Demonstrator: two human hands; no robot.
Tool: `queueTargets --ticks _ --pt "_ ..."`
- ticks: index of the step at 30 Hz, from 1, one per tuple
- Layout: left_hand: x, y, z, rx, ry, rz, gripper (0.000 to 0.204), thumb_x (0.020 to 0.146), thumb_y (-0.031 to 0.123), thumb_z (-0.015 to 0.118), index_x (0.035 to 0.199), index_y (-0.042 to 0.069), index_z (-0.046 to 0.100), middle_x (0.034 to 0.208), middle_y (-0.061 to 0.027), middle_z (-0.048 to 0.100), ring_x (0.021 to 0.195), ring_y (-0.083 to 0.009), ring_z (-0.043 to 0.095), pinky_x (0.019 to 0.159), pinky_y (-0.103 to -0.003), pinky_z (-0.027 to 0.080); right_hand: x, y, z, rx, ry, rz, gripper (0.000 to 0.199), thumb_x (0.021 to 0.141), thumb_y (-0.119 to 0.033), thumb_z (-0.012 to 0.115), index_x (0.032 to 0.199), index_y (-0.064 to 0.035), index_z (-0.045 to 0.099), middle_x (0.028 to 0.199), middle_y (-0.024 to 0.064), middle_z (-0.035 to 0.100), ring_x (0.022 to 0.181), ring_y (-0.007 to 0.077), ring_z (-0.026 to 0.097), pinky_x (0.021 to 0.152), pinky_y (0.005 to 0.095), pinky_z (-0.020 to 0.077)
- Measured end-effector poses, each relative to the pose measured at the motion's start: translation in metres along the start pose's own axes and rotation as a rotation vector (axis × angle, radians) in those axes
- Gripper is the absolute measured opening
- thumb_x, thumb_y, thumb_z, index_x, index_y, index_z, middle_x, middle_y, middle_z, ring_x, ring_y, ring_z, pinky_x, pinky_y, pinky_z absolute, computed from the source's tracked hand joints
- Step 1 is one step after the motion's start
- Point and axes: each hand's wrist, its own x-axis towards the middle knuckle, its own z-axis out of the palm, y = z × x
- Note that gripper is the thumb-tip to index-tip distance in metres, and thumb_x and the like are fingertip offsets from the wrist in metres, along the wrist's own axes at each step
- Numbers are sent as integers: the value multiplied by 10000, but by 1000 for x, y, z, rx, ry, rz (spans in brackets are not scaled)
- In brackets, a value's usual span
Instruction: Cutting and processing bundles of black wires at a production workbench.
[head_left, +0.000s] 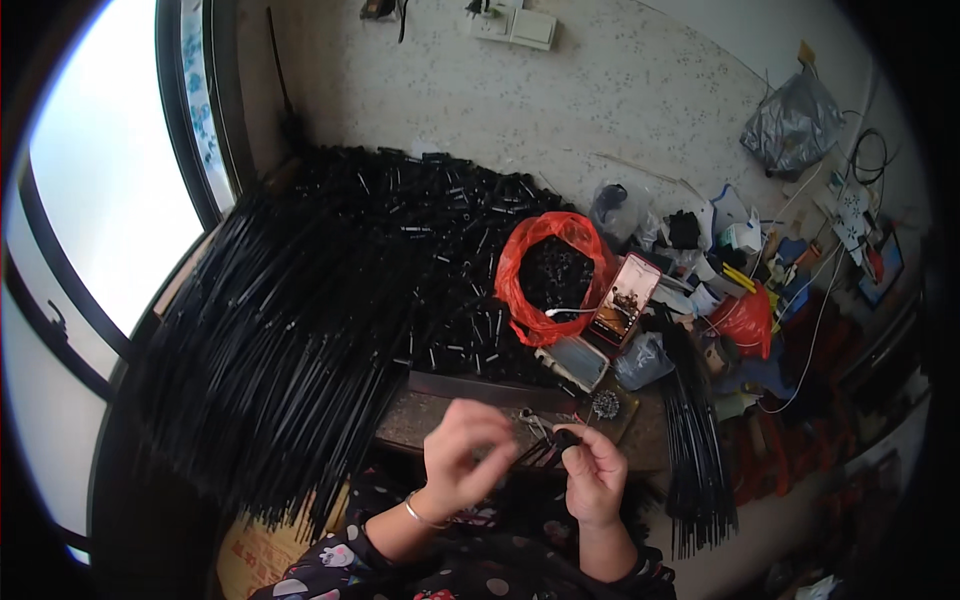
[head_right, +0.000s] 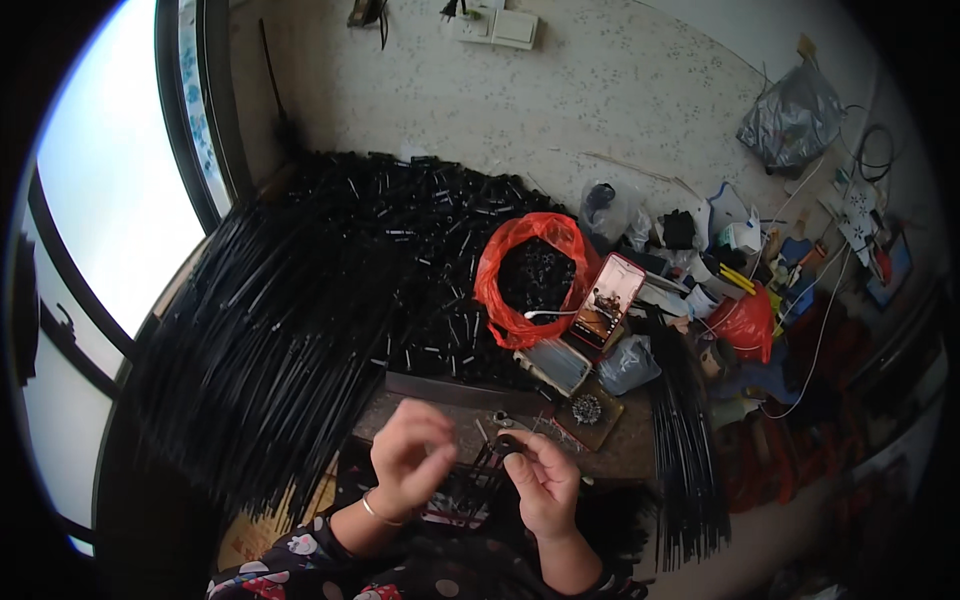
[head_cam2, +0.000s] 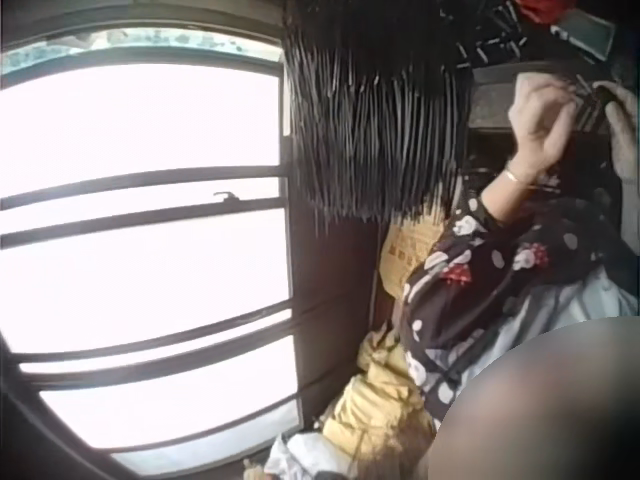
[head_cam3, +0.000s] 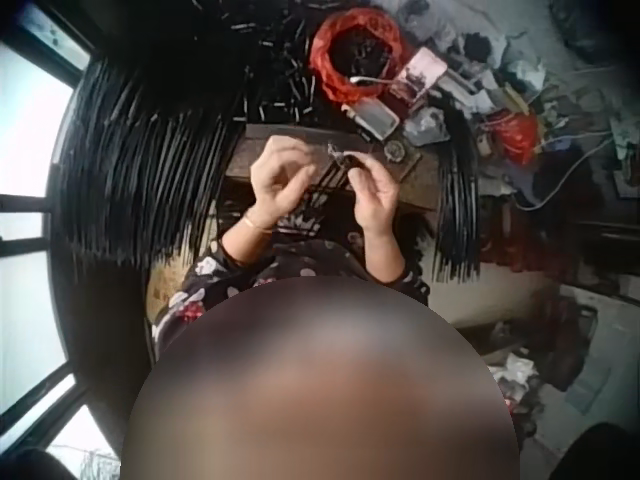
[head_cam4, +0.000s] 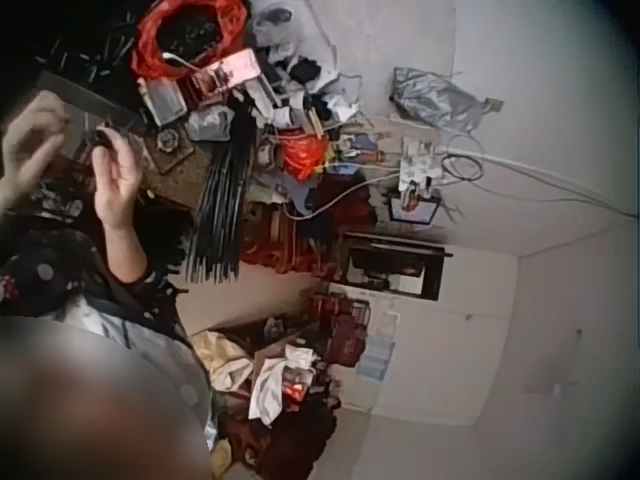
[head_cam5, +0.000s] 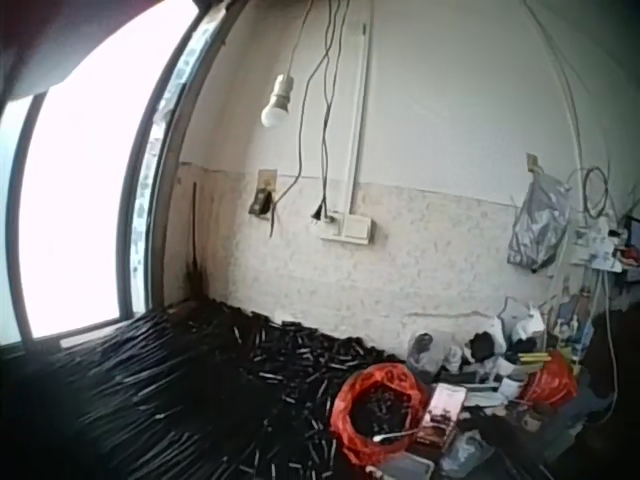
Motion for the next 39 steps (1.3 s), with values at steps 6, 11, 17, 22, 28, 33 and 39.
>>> queueTargets --ticks 6,11,17,22,28,33,39 --pt "5 14 5 -151 -162 -230 128 701 -62 633 810 2 612 842 -105 613 766 -180 599 683 -263 478 -7 6 2 34 64 28 257 846 -21 567 1085 69 536 953 52 589 827 66 535 747 181 425" --pt "8 14 -3 -145 -192 -194 110 716 -54 633 812 -5 614 850 -109 619 778 -175 601 687 -264 478 -3 8 7 85 -52 -42 233 824 -27 601 1036 58 555 966 75 581 860 116 550 786 230 437" --pt "9 14 -9 -303 -251 -314 190 708 -10 672 881 -25 595 883 -94 602 827 -156 585 733 -264 471 3 7 9 -47 -64 -104 200 765 -3 661 955 15 601 954 77 579 812 143 550 754 230 439" --pt "0 21 0 -121 -166 -287 359 681 141 761 954 -2 576 852 -76 597 777 -134 573 698 -272 479 10 0 0 -382 -145 -198 167 738 -53 704 866 20 627 796 53 567 723 122 540 625 231 446" --pt "-6 16 6 -80 -244 -187 276 831 247 594 942 -1 550 840 -94 591 750 -184 561 676 -284 453 9 13 3 -161 -162 -133 276 705 -69 743 891 -20 545 789 3 491 646 53 456 559 165 381" --pt "-22 29 2 -698 -569 -717 604 861 606 334 1028 32 420 715 -85 516 516 -117 441 444 -229 328 9 1 5 127 -227 288 800 546 -261 859 1181 -92 403 1007 -10 398 769 54 405 573 159 352" --pt "-15 24 -8 -688 -394 -740 541 846 549 483 984 25 482 746 -20 519 646 -68 454 591 -198 366 12 -42 13 -1011 -161 -647 529 571 -307 808 995 -75 595 922 42 468 798 184 471 650 307 401"
